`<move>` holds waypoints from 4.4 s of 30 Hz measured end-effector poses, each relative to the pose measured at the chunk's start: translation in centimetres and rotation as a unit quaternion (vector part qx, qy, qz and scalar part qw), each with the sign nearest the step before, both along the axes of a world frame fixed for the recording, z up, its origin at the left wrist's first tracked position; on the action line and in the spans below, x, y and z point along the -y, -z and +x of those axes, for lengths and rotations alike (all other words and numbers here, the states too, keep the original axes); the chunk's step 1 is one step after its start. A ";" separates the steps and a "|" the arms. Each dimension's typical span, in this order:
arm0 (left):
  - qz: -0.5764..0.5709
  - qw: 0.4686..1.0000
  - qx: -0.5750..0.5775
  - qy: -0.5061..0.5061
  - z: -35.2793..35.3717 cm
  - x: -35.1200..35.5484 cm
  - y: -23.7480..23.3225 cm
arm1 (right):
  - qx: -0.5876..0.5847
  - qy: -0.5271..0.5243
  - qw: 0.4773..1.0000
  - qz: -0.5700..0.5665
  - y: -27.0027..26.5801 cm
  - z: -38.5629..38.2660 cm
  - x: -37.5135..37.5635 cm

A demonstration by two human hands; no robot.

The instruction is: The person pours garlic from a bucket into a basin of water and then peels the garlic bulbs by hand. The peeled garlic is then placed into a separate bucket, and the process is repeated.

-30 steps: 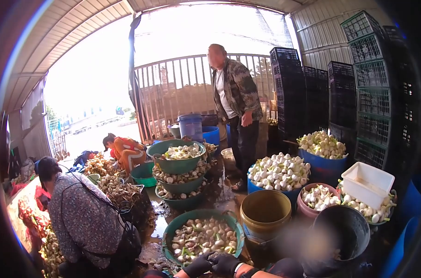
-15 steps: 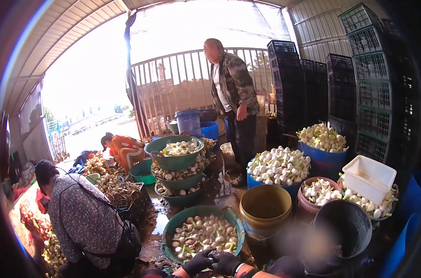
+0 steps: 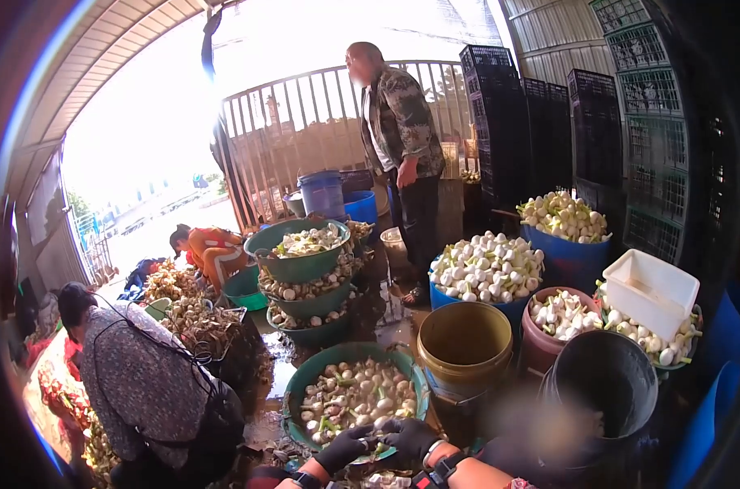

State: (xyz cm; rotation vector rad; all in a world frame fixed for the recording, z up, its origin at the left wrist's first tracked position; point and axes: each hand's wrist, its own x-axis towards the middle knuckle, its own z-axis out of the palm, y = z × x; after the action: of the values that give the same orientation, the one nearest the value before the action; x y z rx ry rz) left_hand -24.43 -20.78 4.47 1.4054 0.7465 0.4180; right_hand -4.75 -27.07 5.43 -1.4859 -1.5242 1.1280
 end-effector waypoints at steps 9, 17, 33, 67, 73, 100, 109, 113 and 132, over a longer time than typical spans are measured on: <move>-0.045 0.992 -0.078 -0.087 -2.0 -4.0 2.8 | -0.249 0.260 0.930 0.077 -1.0 7.9 -2.2; 0.160 0.937 -0.311 0.002 0.8 -7.9 11.1 | -0.278 0.274 0.920 -0.034 -1.6 9.2 -3.0; 0.497 0.762 -0.377 0.175 12.0 -12.3 17.7 | -0.239 0.311 0.920 -0.019 -2.5 9.5 -4.5; 0.016 0.986 0.117 -0.120 1.5 -2.8 -7.2 | -0.377 0.000 0.921 0.098 -2.4 -1.9 -3.9; 0.583 0.810 -0.033 -0.056 0.4 -3.9 -5.3 | -0.474 0.021 0.880 -0.021 -2.1 -2.3 -4.2; -0.183 0.942 0.250 -0.128 -0.1 -4.3 -3.8 | -0.595 0.008 0.772 -0.225 -2.1 -0.4 -4.6; -0.030 0.983 0.114 -0.142 0.5 -3.1 -5.4 | -0.370 0.054 0.927 -0.036 -1.2 -0.9 -5.1; 0.022 0.972 0.162 -0.170 0.2 -4.0 -4.3 | -0.001 0.006 0.973 0.230 -1.9 -1.2 -3.9; -0.263 0.906 0.285 -0.170 1.7 -3.7 -3.4 | -0.398 0.105 0.911 -0.005 -1.9 0.2 -4.2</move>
State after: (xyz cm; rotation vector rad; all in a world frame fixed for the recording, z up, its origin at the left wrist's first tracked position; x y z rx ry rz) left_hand -22.70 -17.04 7.90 0.5887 0.5549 0.7926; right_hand -4.56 -22.84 7.36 -0.9593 -0.7695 1.3724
